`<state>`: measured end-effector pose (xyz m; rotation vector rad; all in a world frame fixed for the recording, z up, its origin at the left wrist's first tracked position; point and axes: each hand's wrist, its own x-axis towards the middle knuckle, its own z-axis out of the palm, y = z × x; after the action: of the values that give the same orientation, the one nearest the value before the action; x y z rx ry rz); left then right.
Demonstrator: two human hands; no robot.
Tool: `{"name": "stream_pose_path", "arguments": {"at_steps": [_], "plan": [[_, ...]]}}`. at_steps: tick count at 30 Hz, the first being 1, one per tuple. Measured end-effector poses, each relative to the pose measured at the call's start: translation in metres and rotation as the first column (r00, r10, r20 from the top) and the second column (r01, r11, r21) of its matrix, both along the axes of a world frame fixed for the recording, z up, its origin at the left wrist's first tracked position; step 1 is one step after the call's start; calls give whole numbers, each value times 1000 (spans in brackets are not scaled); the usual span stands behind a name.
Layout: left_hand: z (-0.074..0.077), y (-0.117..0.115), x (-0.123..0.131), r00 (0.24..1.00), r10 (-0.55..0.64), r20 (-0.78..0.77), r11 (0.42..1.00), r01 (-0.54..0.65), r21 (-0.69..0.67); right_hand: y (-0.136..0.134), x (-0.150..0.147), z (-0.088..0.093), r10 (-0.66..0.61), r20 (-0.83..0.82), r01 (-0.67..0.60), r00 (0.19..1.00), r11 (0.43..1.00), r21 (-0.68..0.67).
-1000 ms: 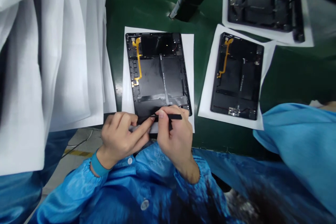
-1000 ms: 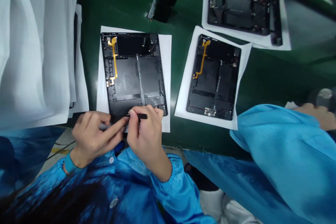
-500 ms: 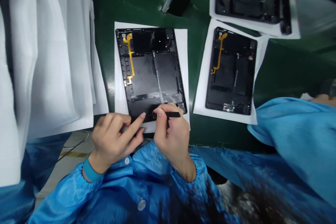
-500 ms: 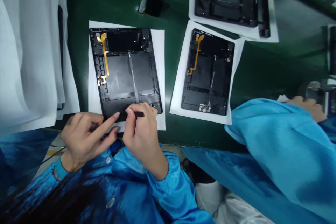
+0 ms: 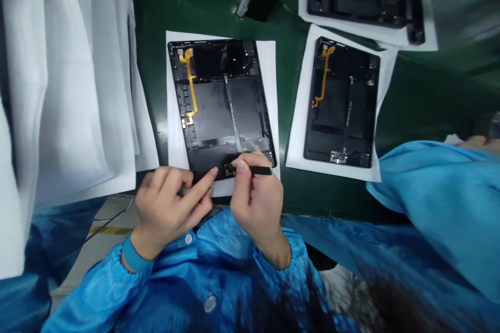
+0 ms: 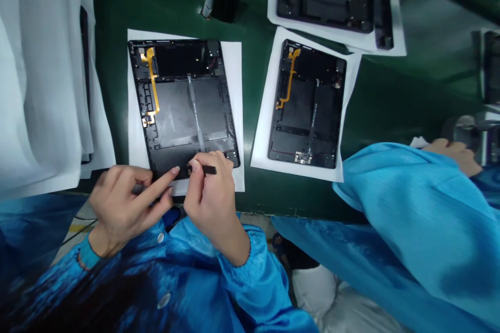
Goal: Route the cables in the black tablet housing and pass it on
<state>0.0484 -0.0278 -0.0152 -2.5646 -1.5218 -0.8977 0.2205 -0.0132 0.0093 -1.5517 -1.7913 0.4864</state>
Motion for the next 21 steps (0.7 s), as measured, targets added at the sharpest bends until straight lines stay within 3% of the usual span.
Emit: {"name": "stream_pose_path", "arguments": {"at_steps": [21], "plan": [[2,0,1,1000,16,-12,1000,-16,5,0,-1,3,-36,13,36,999,999,-19]]}}
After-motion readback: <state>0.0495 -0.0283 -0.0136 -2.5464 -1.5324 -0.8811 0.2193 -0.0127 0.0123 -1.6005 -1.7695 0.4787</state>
